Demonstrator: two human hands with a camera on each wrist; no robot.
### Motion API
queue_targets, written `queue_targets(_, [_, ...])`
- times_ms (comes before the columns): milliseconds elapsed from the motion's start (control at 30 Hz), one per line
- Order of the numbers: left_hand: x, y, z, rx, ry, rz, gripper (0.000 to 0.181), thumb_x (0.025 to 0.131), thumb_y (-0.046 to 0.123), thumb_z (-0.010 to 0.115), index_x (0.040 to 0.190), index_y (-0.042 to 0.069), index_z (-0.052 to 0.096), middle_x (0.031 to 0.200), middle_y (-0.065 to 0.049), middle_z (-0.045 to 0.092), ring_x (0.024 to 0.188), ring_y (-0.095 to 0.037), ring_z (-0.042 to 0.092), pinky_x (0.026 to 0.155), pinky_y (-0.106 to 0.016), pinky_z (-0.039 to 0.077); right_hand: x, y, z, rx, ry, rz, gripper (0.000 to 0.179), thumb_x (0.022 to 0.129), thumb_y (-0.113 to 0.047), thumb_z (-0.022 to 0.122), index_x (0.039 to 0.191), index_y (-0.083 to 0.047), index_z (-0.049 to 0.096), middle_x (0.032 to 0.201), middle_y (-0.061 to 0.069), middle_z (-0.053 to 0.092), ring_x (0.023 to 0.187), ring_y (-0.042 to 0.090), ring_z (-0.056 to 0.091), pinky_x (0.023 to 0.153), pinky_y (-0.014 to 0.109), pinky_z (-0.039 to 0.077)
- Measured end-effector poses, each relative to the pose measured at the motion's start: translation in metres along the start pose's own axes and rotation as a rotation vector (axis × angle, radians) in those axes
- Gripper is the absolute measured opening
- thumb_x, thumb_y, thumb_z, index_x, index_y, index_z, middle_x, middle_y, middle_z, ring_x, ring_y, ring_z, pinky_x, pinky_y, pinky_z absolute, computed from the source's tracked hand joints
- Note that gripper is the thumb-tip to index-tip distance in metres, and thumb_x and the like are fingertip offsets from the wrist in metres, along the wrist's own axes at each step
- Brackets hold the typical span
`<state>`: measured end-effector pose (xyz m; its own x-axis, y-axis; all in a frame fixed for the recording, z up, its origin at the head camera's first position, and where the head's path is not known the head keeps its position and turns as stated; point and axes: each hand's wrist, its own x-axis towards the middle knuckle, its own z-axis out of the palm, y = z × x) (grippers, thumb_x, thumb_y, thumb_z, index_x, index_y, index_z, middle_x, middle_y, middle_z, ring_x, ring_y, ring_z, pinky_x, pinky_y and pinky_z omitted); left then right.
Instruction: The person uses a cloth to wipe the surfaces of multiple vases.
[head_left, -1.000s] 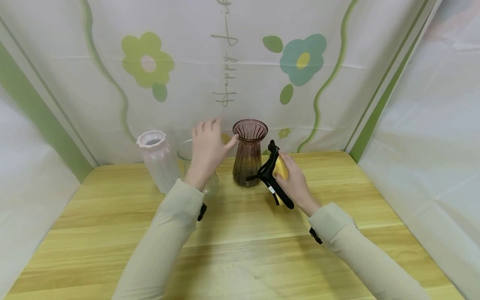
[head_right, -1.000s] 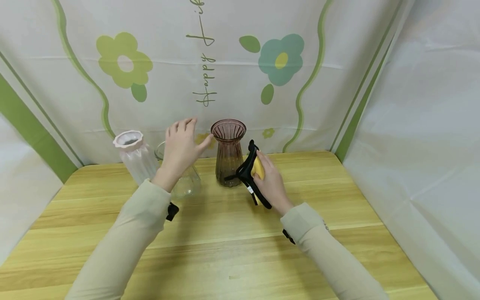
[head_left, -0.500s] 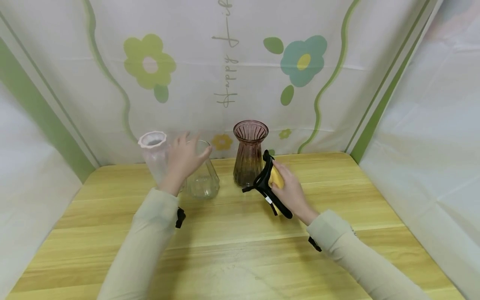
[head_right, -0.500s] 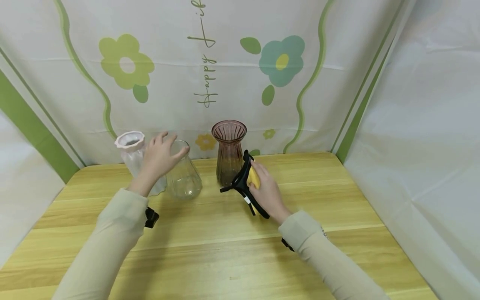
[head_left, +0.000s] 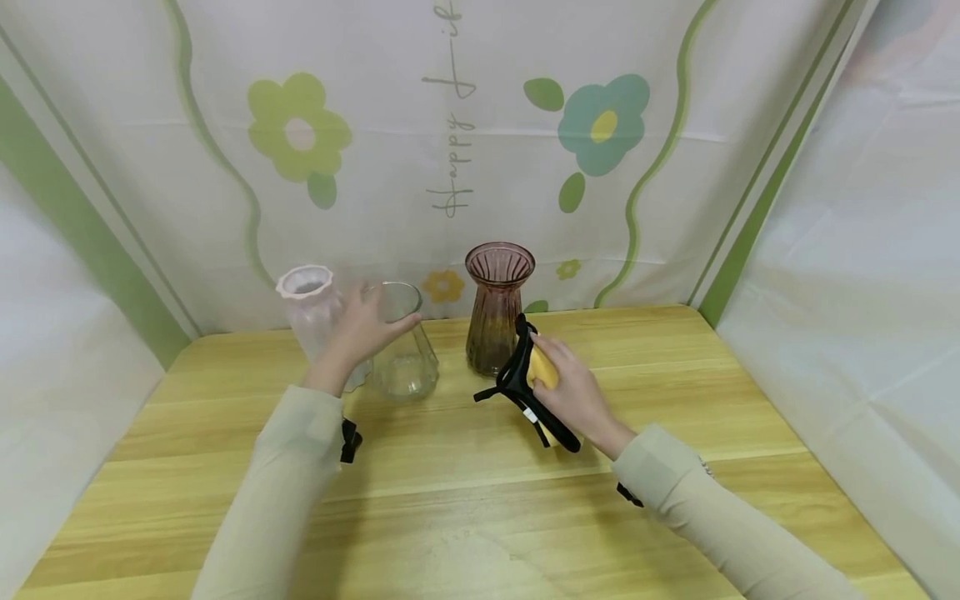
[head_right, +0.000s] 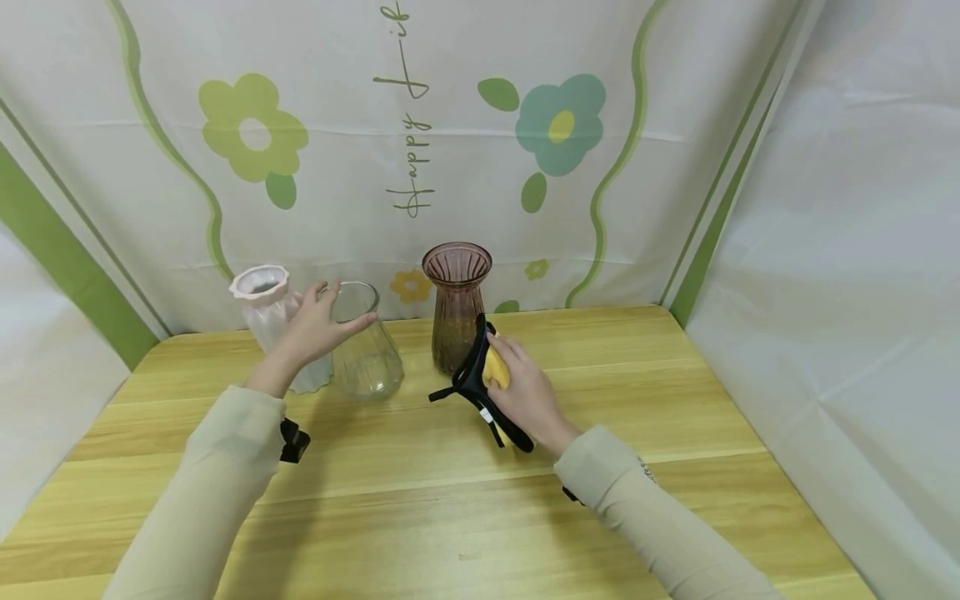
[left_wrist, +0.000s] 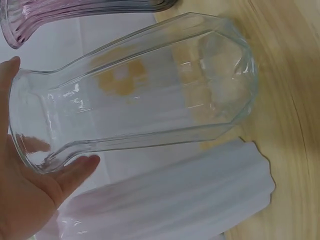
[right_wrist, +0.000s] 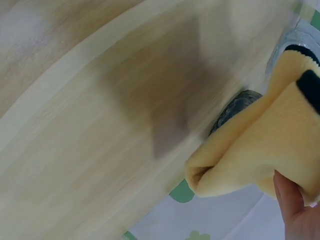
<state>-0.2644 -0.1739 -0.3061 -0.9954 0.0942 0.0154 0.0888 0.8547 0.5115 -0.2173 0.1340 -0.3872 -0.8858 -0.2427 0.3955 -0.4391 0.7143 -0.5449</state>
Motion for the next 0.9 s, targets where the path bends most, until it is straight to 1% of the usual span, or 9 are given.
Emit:
queue_targets(67, [0.001,-0.001,0.001,-0.026,0.0,-0.005,0.103,0.087,0.063,0.054,0.152,-0.002,0.009,0.157,-0.029,0.004,0.142,-0.05,0.015,0.111,-0.065,0.023,-0.001,-0.001,0.001,-0.007,-0.009,-0.006,0.07,0.079,-0.005,0.069,0.144,-0.009,0.042,0.141,0.019,0.048,0.12,0.04,0.055,0.081,0.042,0.055])
queue_targets(167, [0.001,-0.001,0.002,-0.043,0.009,-0.007,0.106,0.084,0.066,0.054,0.153,-0.001,0.009,0.157,-0.027,0.005,0.142,-0.05,0.018,0.111,-0.065,0.024,-0.002,-0.005,0.001,-0.006,-0.026,0.003,0.07,0.079,-0.006,0.07,0.144,-0.011,0.043,0.14,0.018,0.05,0.115,0.038,0.058,0.078,0.04,0.055])
queue_targets(333, [-0.001,-0.002,0.005,-0.049,0.02,0.005,0.114,0.078,0.075,0.054,0.153,0.001,0.01,0.157,-0.027,0.007,0.14,-0.05,0.022,0.109,-0.066,0.026,-0.003,-0.011,0.002,0.001,-0.074,0.014,0.07,0.078,-0.008,0.069,0.144,-0.014,0.044,0.137,0.016,0.052,0.111,0.033,0.06,0.077,0.037,0.054])
queue_targets(433, [-0.002,-0.004,0.007,-0.039,0.016,0.035,0.113,0.078,0.074,0.054,0.153,0.001,0.011,0.157,-0.027,0.008,0.14,-0.05,0.023,0.108,-0.066,0.027,-0.003,-0.015,0.003,0.031,-0.107,0.022,0.07,0.079,-0.007,0.067,0.144,-0.015,0.043,0.139,0.015,0.051,0.097,0.028,0.063,0.067,0.031,0.05])
queue_targets(533, [-0.004,-0.004,0.008,-0.031,-0.001,0.074,0.106,0.083,0.065,0.057,0.153,0.001,0.01,0.157,-0.028,0.008,0.14,-0.05,0.023,0.107,-0.067,0.028,-0.003,-0.018,0.004,0.052,-0.121,0.018,0.069,0.08,-0.008,0.067,0.144,-0.016,0.044,0.14,0.014,0.05,0.1,0.029,0.063,0.071,0.034,0.053])
queue_targets(633, [-0.006,-0.003,0.009,-0.047,-0.026,0.099,0.101,0.086,0.057,0.059,0.153,0.002,0.008,0.157,-0.027,0.006,0.14,-0.051,0.023,0.106,-0.068,0.028,-0.002,-0.021,0.005,0.071,-0.113,-0.007,0.068,0.08,-0.007,0.068,0.144,-0.016,0.044,0.141,0.015,0.049,0.118,0.035,0.056,0.087,0.044,0.054])
queue_targets(700, [-0.006,-0.002,0.011,-0.066,-0.034,0.106,0.1,0.085,0.055,0.06,0.154,0.003,0.008,0.157,-0.027,0.006,0.14,-0.05,0.023,0.106,-0.068,0.028,-0.002,-0.023,0.006,0.089,-0.099,-0.028,0.07,0.08,-0.006,0.068,0.145,-0.015,0.043,0.141,0.016,0.049,0.121,0.036,0.054,0.088,0.045,0.053])
queue_targets(767, [-0.006,0.001,0.013,-0.08,-0.029,0.111,0.1,0.084,0.055,0.062,0.154,0.005,0.011,0.157,-0.027,0.008,0.138,-0.049,0.027,0.106,-0.067,0.031,-0.001,-0.025,0.007,0.105,-0.082,-0.048,0.071,0.08,-0.005,0.068,0.146,-0.014,0.041,0.142,0.016,0.049,0.118,0.034,0.056,0.085,0.041,0.054])
queue_targets(900, [-0.008,0.005,0.016,-0.08,-0.004,0.117,0.102,0.08,0.06,0.066,0.152,0.006,0.019,0.152,-0.026,0.022,0.126,-0.042,0.045,0.1,-0.061,0.042,0.002,-0.03,0.008,0.113,-0.045,-0.096,0.072,0.08,-0.003,0.067,0.146,-0.01,0.04,0.141,0.017,0.049,0.093,0.026,0.06,0.067,0.027,0.049])
